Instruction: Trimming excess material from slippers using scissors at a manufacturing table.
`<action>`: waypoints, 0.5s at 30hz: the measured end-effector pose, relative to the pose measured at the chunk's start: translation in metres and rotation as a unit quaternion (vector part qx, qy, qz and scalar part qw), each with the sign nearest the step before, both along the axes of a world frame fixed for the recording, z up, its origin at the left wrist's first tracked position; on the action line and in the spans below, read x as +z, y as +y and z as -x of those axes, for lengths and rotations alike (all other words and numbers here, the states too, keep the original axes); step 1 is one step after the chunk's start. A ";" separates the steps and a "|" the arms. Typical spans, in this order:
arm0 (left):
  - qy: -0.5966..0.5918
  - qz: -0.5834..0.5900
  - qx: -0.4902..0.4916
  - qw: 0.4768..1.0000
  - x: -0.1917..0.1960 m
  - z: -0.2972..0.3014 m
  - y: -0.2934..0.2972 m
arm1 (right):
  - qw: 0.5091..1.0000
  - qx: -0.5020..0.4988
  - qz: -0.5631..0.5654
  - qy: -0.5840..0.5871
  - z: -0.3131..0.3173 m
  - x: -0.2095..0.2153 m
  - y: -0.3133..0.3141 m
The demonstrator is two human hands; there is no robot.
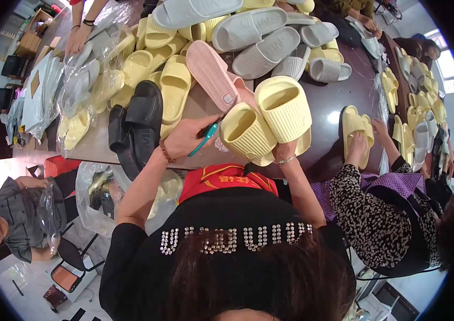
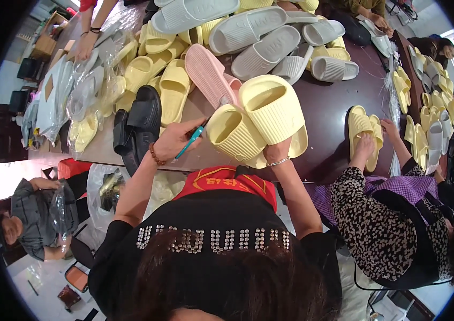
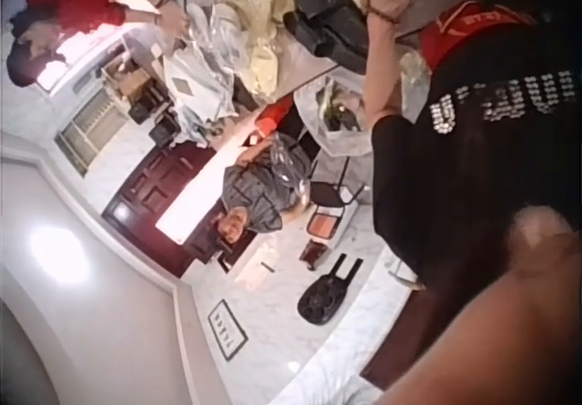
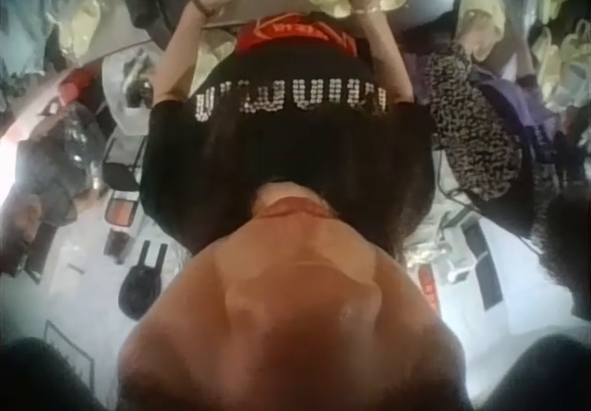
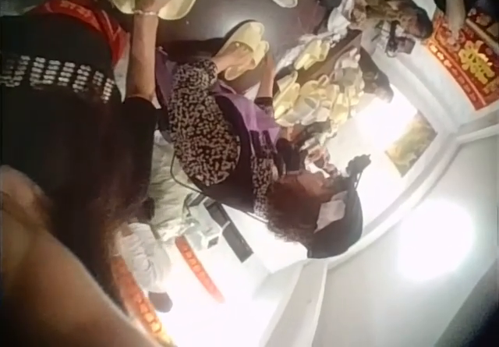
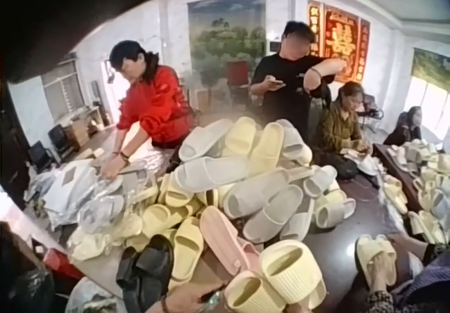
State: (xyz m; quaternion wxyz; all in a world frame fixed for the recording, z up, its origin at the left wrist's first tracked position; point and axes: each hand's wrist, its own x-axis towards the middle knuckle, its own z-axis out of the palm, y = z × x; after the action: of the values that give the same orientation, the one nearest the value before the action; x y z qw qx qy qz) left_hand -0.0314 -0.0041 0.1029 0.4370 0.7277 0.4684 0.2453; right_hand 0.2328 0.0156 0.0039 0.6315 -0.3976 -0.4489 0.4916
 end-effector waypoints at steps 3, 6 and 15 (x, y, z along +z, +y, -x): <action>-0.040 -0.004 0.046 0.998 0.001 0.004 -0.002 | 0.906 -0.056 -0.195 -0.370 0.001 0.016 0.004; -0.029 0.014 0.042 0.999 0.006 0.010 0.001 | 0.798 -0.065 -0.278 -0.530 0.008 0.025 0.005; 0.064 -0.108 0.024 0.992 0.015 0.024 -0.002 | 0.767 0.005 -0.291 -0.572 0.024 0.031 0.003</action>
State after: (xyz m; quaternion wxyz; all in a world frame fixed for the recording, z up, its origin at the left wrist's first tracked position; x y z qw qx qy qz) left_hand -0.0556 -0.0056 0.1176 0.3189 0.7734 0.4832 0.2583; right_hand 0.2089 0.0185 0.0352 0.3410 -0.4000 -0.8504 0.0227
